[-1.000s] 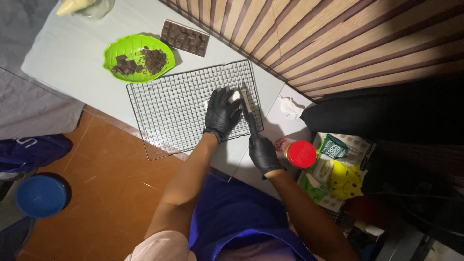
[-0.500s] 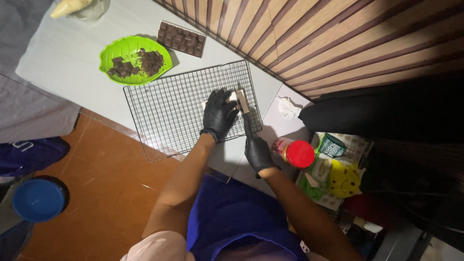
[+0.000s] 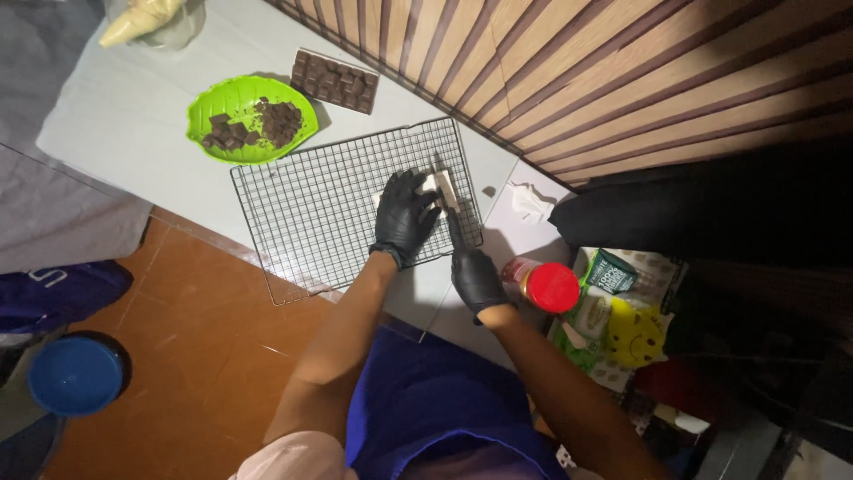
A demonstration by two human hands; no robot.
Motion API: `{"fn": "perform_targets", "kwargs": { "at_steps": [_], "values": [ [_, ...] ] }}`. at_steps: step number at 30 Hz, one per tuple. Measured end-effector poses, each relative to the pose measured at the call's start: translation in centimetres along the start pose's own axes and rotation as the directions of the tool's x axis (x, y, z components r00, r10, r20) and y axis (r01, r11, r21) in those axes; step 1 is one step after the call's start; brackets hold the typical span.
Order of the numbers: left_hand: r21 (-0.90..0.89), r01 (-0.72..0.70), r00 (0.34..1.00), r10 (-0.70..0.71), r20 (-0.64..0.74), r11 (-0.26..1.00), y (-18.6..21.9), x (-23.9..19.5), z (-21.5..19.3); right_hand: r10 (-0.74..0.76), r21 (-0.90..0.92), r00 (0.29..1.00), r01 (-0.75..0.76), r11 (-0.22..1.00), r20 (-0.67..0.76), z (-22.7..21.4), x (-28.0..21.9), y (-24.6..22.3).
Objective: Cutting chocolate bars into smaller pieces using a knife on a wire rack in a kitchen setting.
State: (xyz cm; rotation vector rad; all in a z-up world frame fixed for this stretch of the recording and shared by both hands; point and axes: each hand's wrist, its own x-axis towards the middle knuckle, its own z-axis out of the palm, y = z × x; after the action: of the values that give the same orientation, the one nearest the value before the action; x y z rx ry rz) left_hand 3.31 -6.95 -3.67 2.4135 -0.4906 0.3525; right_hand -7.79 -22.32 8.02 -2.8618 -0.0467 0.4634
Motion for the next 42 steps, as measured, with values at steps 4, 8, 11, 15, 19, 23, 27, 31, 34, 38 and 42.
{"fn": "perform_targets", "kwargs": {
  "at_steps": [4, 8, 11, 15, 19, 23, 27, 31, 34, 38, 42],
  "values": [
    [-0.019, -0.043, 0.998, 0.043, -0.034, 0.999, 0.3, 1.0, 0.2, 0.071, 0.044, 0.989, -0.065, 0.997, -0.132, 1.3, -0.4, 2.6],
    [-0.073, -0.006, 1.000, 0.004, -0.026, 0.997, 0.4, 1.6, 0.3, 0.304, 0.235, 0.932, -0.256, 0.938, -0.196, 1.8, 1.0, 4.6],
    [-0.015, -0.036, 0.999, 0.036, -0.040, 0.999, 2.0, 2.1, -3.1, 0.391, 0.292, 0.864, -0.303, 0.907, -0.317, 4.5, 4.1, 8.3],
    [-0.107, 0.063, 0.996, -0.069, -0.059, 0.992, 0.9, 1.3, -4.8, 0.344, 0.297, 0.758, -0.205, 0.932, -0.555, 2.9, 7.8, 7.5],
    [-0.778, 0.427, 0.853, -0.491, 0.177, 0.461, 0.7, -0.2, -7.0, 0.361, 0.225, 0.723, -0.282, 0.933, -0.589, 5.1, 10.0, 8.5],
    [-0.925, 0.371, 0.803, -0.471, 0.365, -0.083, 1.2, -1.5, -7.8, 0.340, 0.163, 0.700, -0.310, 0.937, -0.628, 8.2, 11.4, 10.4],
    [-0.867, 0.327, 0.805, -0.369, 0.464, -0.376, 0.4, -2.1, -5.1, 0.369, 0.222, 0.726, -0.295, 0.929, -0.580, 7.2, 10.8, 10.1],
    [-0.733, 0.416, 0.656, -0.381, 0.651, -0.538, 2.9, -0.4, -6.1, 0.392, 0.254, 0.690, -0.300, 0.920, -0.608, 8.2, 11.8, 10.6],
    [-0.720, 0.435, 0.611, -0.410, 0.678, -0.541, 3.5, 0.5, -6.1, 0.493, 0.658, 0.708, -0.053, 0.751, -0.505, 4.9, 9.4, 8.7],
    [-0.668, 0.422, 0.541, -0.421, 0.728, -0.612, 5.1, 1.7, -7.4, 0.357, 0.493, 0.724, -0.027, 0.870, -0.590, -1.2, 5.6, 1.2],
    [-0.562, 0.400, 0.495, -0.345, 0.797, -0.724, 3.2, 1.3, -8.3, 0.141, 0.571, 0.824, 0.246, 0.783, -0.549, -0.9, 6.3, -3.7]
  ]
}}
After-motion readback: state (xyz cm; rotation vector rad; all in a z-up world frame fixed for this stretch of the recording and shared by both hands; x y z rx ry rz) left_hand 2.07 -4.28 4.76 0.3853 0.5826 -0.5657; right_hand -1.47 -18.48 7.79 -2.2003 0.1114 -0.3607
